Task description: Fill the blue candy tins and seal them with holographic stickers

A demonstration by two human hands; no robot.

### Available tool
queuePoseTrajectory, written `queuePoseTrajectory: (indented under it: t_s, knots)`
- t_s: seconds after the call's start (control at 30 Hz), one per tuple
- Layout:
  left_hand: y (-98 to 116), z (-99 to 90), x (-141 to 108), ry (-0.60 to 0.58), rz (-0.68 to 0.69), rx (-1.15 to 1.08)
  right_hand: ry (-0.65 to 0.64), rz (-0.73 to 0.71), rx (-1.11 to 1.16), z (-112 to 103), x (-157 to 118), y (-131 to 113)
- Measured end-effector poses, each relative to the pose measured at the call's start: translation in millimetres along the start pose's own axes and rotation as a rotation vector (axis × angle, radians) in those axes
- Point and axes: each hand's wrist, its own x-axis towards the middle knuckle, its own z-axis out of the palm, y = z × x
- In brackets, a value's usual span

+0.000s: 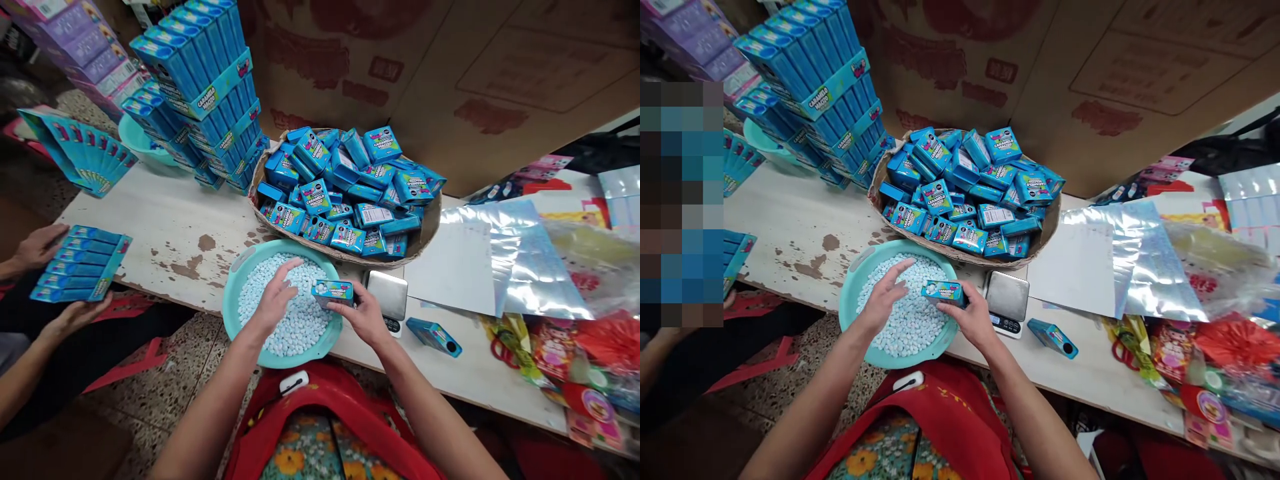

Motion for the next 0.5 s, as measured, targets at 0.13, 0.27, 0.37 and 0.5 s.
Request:
queuePoseTrajectory:
  t_s: [0.13, 0.27, 0.37, 0.5]
  knots:
    - [15, -3.2, -9, -0.321, 0.124, 0.283, -0.006, -0.073, 0.07, 16, 6, 5]
    - [21, 3.9, -16, -0.274, 0.269, 0.529, 0.035, -0.076, 0.223, 32, 8, 5]
    - [24, 1.3, -17, -0.252, 0.282, 0.547, 0.044, -0.067, 0.268, 36, 11, 4]
    - [29, -3.8, -6, -0.235, 0.226, 0.464, 0.053, -0.091, 0.27, 41, 15, 1]
